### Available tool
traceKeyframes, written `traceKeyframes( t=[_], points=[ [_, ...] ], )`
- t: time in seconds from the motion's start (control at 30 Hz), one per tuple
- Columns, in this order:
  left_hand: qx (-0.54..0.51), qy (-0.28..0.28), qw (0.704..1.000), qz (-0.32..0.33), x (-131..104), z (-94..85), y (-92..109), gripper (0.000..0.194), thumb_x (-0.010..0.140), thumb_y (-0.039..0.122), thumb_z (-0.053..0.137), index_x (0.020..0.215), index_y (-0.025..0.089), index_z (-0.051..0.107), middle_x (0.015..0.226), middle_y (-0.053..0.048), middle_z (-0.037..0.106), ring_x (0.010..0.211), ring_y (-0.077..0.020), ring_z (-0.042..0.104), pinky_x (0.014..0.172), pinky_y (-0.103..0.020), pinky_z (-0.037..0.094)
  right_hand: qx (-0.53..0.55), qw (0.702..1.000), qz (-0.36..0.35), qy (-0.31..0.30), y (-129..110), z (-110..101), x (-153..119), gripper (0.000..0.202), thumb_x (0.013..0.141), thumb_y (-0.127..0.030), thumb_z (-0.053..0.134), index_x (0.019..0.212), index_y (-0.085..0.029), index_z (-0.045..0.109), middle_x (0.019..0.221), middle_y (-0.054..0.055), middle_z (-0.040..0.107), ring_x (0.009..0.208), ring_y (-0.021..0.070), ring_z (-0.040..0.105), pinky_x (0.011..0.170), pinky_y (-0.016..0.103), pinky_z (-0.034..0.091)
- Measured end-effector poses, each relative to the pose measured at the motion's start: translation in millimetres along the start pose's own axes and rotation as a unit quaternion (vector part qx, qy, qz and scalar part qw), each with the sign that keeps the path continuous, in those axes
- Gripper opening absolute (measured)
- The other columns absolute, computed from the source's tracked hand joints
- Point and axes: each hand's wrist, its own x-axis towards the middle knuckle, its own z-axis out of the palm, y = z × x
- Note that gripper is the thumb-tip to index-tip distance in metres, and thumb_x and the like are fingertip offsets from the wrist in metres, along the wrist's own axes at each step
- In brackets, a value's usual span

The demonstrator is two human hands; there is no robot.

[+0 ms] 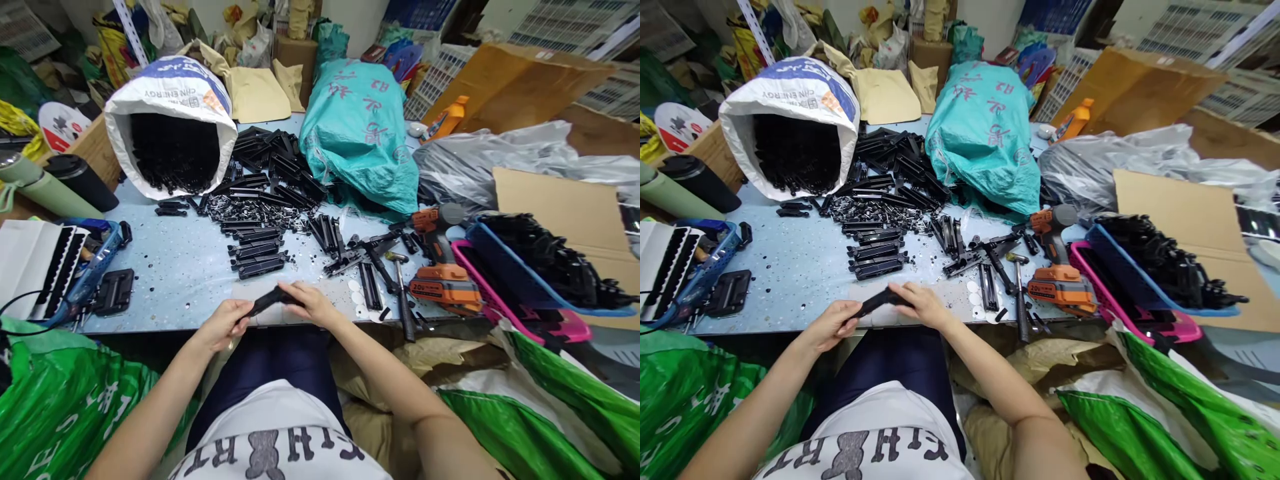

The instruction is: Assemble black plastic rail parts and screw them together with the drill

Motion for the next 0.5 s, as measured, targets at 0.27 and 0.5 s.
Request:
traceKeyframes(
  t=[0.27, 0.5],
  points=[
    [0.255, 0.104, 0.961, 0.014, -26.4, -45.8, 26.8, 0.042, 0.067, 0.055, 0.063, 0.065, 0.014, 0.059, 0.036, 0.005, 0.041, 0.033, -0.0050, 0.029, 0.036, -0.017, 0.016, -0.110, 0.978, 0.166, 0.065, 14.2, -51.6, -60.1, 0.051, 0.090, -0.046, 0.040, 0.132, -0.016, 0.043, 0.102, 0.012, 0.058, 0.093, 0.0215, 0.058, 0.082, 0.036, 0.048],
    [0.250, -0.068, 0.966, 0.011, 5.3, 33.3, -6.5, 0.031, 0.077, 0.042, 0.056, 0.080, 0.012, 0.060, 0.046, 0.002, 0.053, 0.034, -0.0079, 0.044, 0.037, -0.018, 0.029, -0.014, 0.993, 0.043, -0.113, -43.6, -28.4, -22.9, 0.041, 0.081, -0.040, 0.055, 0.117, -0.021, 0.051, 0.102, 0.009, 0.062, 0.093, 0.0231, 0.060, 0.077, 0.034, 0.049]
  ],
)
